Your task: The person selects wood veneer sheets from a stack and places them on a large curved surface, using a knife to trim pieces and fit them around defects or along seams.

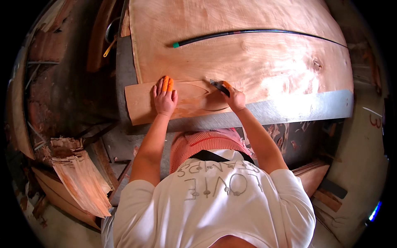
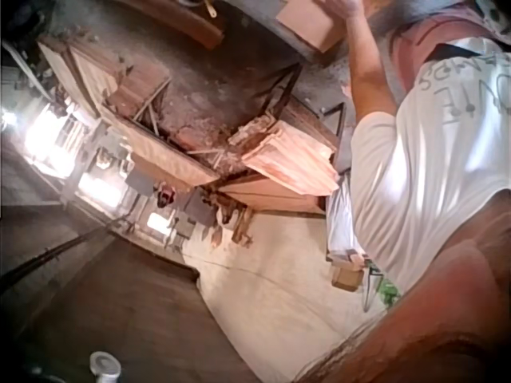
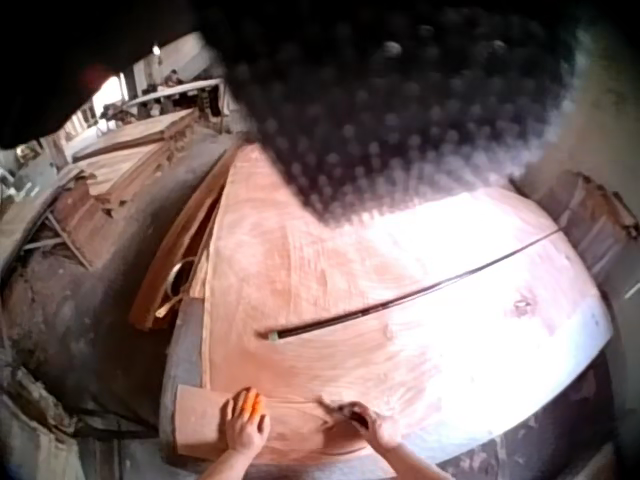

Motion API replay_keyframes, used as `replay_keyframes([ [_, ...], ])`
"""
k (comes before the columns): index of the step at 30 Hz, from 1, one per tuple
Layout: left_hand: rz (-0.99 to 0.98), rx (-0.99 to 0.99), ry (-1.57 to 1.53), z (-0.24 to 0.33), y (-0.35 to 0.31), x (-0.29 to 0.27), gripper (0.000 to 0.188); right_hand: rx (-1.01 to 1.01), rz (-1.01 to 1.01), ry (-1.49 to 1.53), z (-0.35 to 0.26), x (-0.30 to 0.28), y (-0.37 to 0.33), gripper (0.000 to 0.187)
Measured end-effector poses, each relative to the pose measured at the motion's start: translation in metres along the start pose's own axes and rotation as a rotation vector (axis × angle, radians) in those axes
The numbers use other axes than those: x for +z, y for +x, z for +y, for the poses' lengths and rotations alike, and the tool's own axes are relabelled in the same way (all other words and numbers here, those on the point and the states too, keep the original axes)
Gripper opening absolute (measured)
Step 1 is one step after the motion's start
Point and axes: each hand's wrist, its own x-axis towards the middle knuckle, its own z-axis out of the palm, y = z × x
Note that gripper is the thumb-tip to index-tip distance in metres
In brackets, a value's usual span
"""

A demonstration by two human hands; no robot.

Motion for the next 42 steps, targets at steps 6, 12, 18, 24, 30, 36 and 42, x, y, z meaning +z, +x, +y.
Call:
replay_keyframes([
  [6,-0.005,-0.030,-0.004,-0.006,-0.006,0.001,0.042,-0.254,-0.189,0.200,-0.027,-0.038,-0.015,0.023],
  [12,-0.059,-0.020,0.003,0.000,-0.003,-0.002,0.045,-0.342,-0.507,0.485,-0.071,-0.046,-0.004,0.033],
  [18,0.022,-0.070,-0.197,-0.016,-0.015,-0.015,0.068,-0.145,-0.654,0.149,-0.070,-0.031,0.021,0.044],
  [24,-0.305,0.075,0.040,-0.038,-0.064,-0.078,0.058,-0.217,-0.565,0.152,-0.069,-0.030,0.017,0.044],
  [30,-0.356,0.181,-0.196,-0.061,-0.064,-0.132,0.015,-0.266,-0.606,0.232,-0.056,-0.008,0.026,0.038],
  [36,-0.564,-0.232,-0.644,-0.014,0.089,-0.220,0.011,-0.178,-0.708,0.396,-0.052,-0.030,0.039,0.035],
  [42,-0.125,-0.012,-0.693,0.050,0.239,-0.112,0.027,-0.350,-0.606,0.404,-0.054,-0.032,0.037,0.036],
])
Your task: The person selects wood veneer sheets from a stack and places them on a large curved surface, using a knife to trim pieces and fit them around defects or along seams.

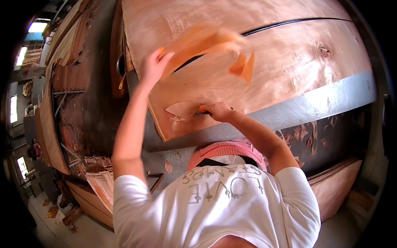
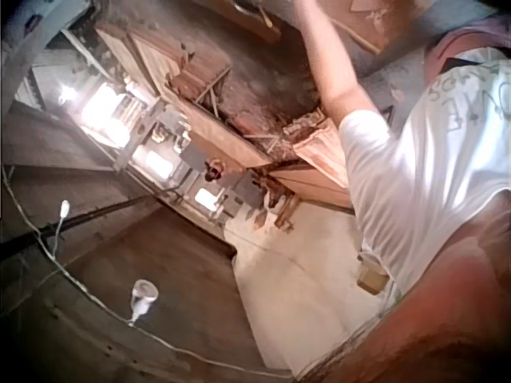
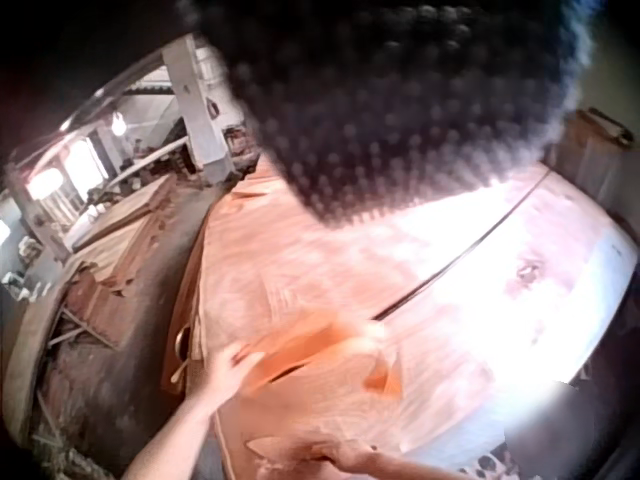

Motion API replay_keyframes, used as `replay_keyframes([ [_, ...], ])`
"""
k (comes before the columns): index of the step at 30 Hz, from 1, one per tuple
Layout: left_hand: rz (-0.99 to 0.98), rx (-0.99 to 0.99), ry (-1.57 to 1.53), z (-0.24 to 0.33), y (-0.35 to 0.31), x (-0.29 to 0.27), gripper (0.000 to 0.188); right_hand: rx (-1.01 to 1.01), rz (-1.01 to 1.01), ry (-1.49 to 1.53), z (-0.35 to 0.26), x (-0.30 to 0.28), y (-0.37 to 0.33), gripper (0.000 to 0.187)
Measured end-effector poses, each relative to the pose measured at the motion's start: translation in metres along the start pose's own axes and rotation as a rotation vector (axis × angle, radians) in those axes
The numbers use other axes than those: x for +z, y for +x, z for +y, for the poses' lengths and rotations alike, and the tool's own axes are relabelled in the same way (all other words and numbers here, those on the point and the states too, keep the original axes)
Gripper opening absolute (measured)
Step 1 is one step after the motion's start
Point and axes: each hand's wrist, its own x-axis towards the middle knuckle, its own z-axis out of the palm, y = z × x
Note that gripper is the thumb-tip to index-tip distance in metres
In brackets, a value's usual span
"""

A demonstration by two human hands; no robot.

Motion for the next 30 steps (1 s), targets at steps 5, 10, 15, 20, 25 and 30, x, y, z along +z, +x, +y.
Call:
replay_keyframes([
  [5,-0.177,0.096,-0.101,0.037,0.061,0.072,0.041,0.020,0.010,0.131,0.018,0.015,0.004,0.036],
  [10,-0.011,-0.166,-0.342,0.004,0.009,0.013,0.033,0.011,0.107,0.510,0.047,0.025,0.004,0.033],
  [15,-0.102,-0.200,0.214,-0.040,-0.170,0.051,0.027,0.067,0.055,0.607,0.049,0.025,0.006,0.034],
  [20,-0.387,0.150,0.466,-0.050,-0.238,0.109,0.067,0.138,0.038,0.655,0.037,0.018,0.006,0.033],
  [25,-0.368,0.120,0.531,-0.056,-0.250,0.121,0.072,0.455,0.355,0.893,0.056,0.016,-0.016,0.029],
  [30,-0.358,0.156,0.485,-0.056,-0.246,0.114,0.074,0.654,0.979,1.186,0.072,-0.016,-0.126,0.029],
])
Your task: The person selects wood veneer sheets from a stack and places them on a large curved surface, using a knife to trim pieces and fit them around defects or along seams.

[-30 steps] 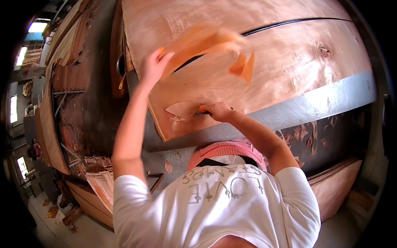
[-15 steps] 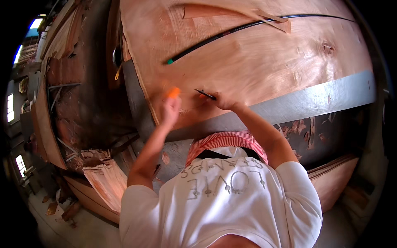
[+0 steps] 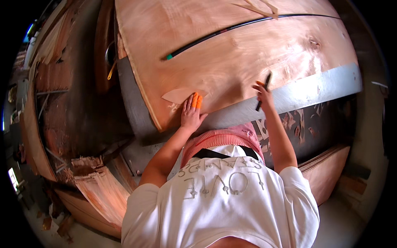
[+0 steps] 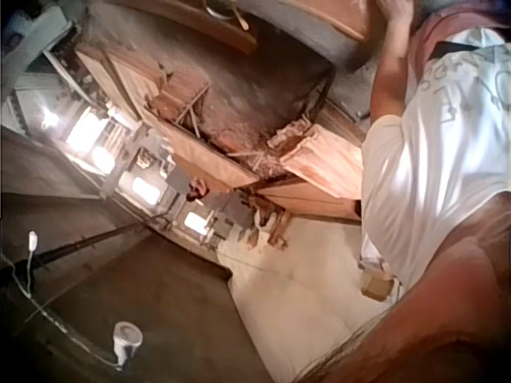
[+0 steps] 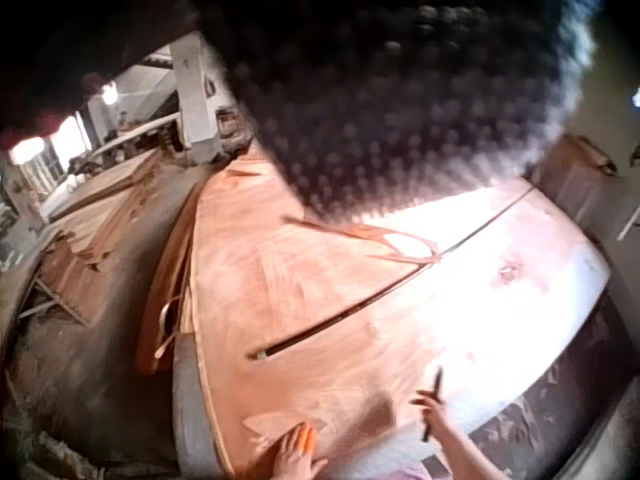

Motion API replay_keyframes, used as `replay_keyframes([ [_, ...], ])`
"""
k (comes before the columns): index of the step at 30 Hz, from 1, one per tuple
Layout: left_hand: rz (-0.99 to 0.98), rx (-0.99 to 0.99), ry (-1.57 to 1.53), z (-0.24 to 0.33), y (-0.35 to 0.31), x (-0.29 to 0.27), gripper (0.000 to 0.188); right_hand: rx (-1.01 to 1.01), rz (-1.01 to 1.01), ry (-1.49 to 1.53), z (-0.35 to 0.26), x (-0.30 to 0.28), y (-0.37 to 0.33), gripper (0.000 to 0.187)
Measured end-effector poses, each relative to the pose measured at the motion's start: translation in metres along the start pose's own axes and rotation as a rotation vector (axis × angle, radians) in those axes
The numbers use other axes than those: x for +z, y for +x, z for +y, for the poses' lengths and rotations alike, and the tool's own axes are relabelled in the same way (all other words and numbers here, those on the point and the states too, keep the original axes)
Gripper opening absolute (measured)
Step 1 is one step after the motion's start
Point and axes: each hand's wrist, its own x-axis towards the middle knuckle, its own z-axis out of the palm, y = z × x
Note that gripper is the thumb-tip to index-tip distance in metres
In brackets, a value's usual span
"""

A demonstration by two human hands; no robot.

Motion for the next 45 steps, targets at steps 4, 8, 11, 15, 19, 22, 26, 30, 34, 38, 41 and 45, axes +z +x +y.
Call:
replay_keyframes([
  [4,-0.031,0.012,0.058,0.009,0.008,-0.006,0.073,-0.074,0.319,0.084,-0.020,-0.115,-0.022,0.026],
  [8,-0.033,0.003,0.098,0.024,0.011,-0.011,0.073,-0.226,0.515,0.035,-0.075,-0.198,-0.031,0.023],
  [11,-0.054,-0.007,0.172,0.032,0.013,-0.006,0.072,-0.421,0.608,0.086,-0.134,-0.260,-0.024,0.022],
  [15,-0.159,-0.102,0.239,0.052,0.020,-0.008,0.069,-0.696,0.774,0.117,-0.231,-0.343,-0.013,0.026],
  [19,-0.227,-0.209,0.251,0.058,0.025,-0.005,0.073,-0.876,0.880,0.144,-0.315,-0.431,0.002,0.027],
  [22,-0.264,-0.261,0.226,0.063,0.030,-0.003,0.077,-0.894,0.965,0.175,-0.354,-0.507,0.023,0.022],
  [26,-0.334,-0.316,0.234,0.075,0.041,0.003,0.083,-0.833,0.979,0.252,-0.407,-0.605,0.048,0.018],
  [30,-0.472,-0.462,0.257,0.088,0.051,0.000,0.092,-0.851,0.996,0.318,-0.459,-0.650,0.091,0.014],
  [34,-0.531,-0.556,0.252,0.076,0.049,-0.001,0.094,-0.807,0.982,0.313,-0.493,-0.686,0.138,0.016],
  [38,-0.665,-0.554,0.210,0.103,0.115,0.012,0.093,-1.120,0.962,0.247,-0.543,-0.821,0.128,0.023],
  [41,-0.769,-0.614,0.233,0.098,0.118,0.011,0.094,-1.171,0.810,0.395,-0.570,-0.834,0.147,0.012],
  [45,-0.679,-0.781,0.292,0.125,0.100,-0.032,0.099,-1.008,0.906,0.247,-0.572,-0.804,0.196,0.015],
])
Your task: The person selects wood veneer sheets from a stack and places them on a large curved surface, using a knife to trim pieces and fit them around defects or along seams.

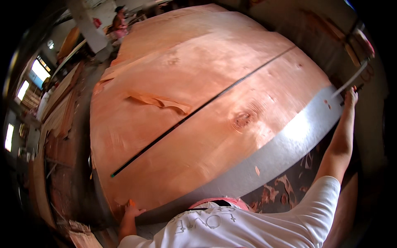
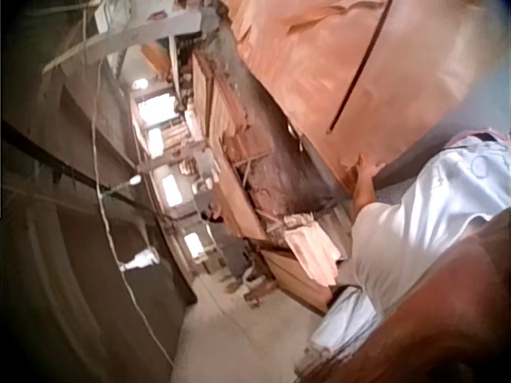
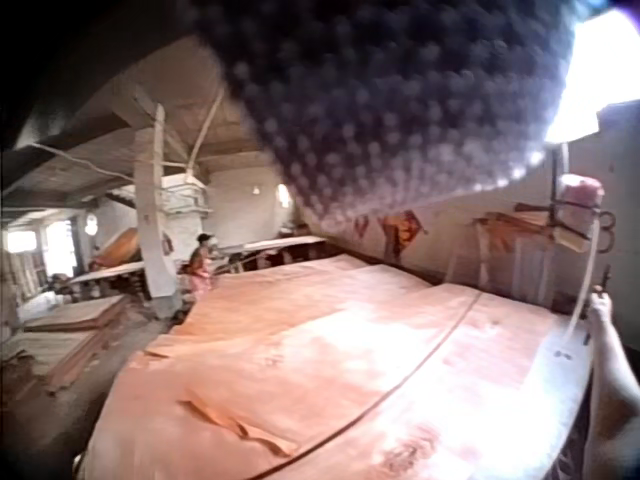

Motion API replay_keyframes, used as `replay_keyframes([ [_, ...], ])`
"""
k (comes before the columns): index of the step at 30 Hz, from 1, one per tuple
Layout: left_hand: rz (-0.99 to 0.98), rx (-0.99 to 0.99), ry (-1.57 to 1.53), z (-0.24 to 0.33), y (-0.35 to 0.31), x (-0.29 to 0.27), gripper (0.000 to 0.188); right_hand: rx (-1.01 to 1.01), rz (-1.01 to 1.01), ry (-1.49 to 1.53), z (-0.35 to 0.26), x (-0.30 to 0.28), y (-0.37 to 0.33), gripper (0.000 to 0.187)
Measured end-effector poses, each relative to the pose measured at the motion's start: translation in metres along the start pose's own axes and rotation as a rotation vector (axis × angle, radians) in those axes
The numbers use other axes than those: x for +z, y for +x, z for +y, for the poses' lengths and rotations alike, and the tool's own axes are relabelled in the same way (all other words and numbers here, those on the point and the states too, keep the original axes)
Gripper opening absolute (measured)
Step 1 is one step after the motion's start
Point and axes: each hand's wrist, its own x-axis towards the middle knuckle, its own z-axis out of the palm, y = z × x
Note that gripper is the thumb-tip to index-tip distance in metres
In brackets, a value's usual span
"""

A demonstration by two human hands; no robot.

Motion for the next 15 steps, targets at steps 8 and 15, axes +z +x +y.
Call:
replay_keyframes([
  [8,0.098,0.032,-0.124,0.014,0.025,0.012,0.104,0.052,-0.437,0.286,-0.031,-0.008,0.022,0.034],
  [15,0.025,0.090,-0.128,-0.019,0.027,0.034,0.085,0.045,-0.315,0.139,-0.009,-0.015,-0.017,0.038],
])
